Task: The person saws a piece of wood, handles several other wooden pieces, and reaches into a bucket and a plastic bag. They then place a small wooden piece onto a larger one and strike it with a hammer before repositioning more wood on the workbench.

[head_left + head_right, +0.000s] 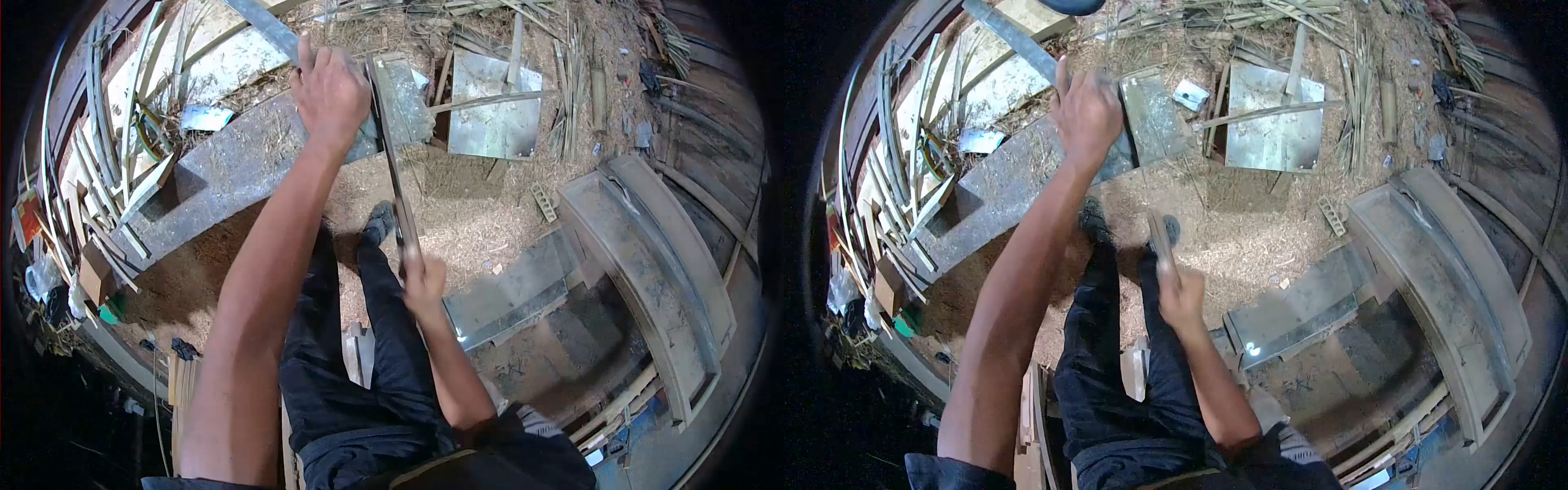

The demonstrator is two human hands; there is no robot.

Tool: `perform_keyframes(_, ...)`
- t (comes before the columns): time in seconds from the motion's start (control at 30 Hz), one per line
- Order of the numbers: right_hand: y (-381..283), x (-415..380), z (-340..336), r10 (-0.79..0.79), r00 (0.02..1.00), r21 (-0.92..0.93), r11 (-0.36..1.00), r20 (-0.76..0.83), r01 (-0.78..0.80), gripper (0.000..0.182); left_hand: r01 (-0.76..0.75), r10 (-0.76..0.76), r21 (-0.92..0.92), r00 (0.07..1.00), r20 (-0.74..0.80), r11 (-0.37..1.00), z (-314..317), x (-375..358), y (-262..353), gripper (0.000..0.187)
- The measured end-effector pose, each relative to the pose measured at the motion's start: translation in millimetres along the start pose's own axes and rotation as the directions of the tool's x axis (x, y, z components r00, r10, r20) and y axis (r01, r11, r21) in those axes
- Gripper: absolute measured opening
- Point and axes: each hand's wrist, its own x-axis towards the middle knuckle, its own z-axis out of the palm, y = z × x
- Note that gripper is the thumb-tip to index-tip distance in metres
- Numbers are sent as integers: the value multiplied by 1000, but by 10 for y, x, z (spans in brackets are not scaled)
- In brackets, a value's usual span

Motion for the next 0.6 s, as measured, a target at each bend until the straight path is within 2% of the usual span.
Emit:
perform_keyframes(0.07,-86,267,70,21,999,-66,998,39,-18,56,33,-32,-30,999,32,999,-95,36,20,26)
perform_keyframes(0.13,-117,304,23,44,996,29,999,83,-47,56,41,-40,-46,999,27,998,-83,45,-5,26)
perform_keyframes(0.23,-16,-291,-126,-2,1000,-3,1000,-10,2,54,40,-38,-24,997,64,999,-70,-29,20,27)
perform_keyframes(0.33,-3,-181,-141,-13,999,-78,997,35,15,59,51,-50,-1,997,66,999,-87,34,-17,29)
perform_keyframes(0.4,-83,352,14,-53,996,-3,999,68,54,59,37,-36,-15,997,69,999,-72,54,-8,30)
perform_keyframes(0.43,-87,323,23,-52,996,-4,999,66,52,59,36,-35,-16,997,71,999,-78,38,2,30)
perform_keyframes(0.5,-82,308,6,4,996,116,993,85,-14,58,49,-49,-45,999,4,998,-73,39,10,29)
perform_keyframes(0.53,-56,145,-70,46,996,0,999,75,-46,57,45,-44,-50,999,23,998,-62,-41,19,29)
perform_keyframes(0.6,-2,-296,-208,-57,998,-61,996,33,59,52,40,-40,-53,999,0,998,-66,48,10,32)
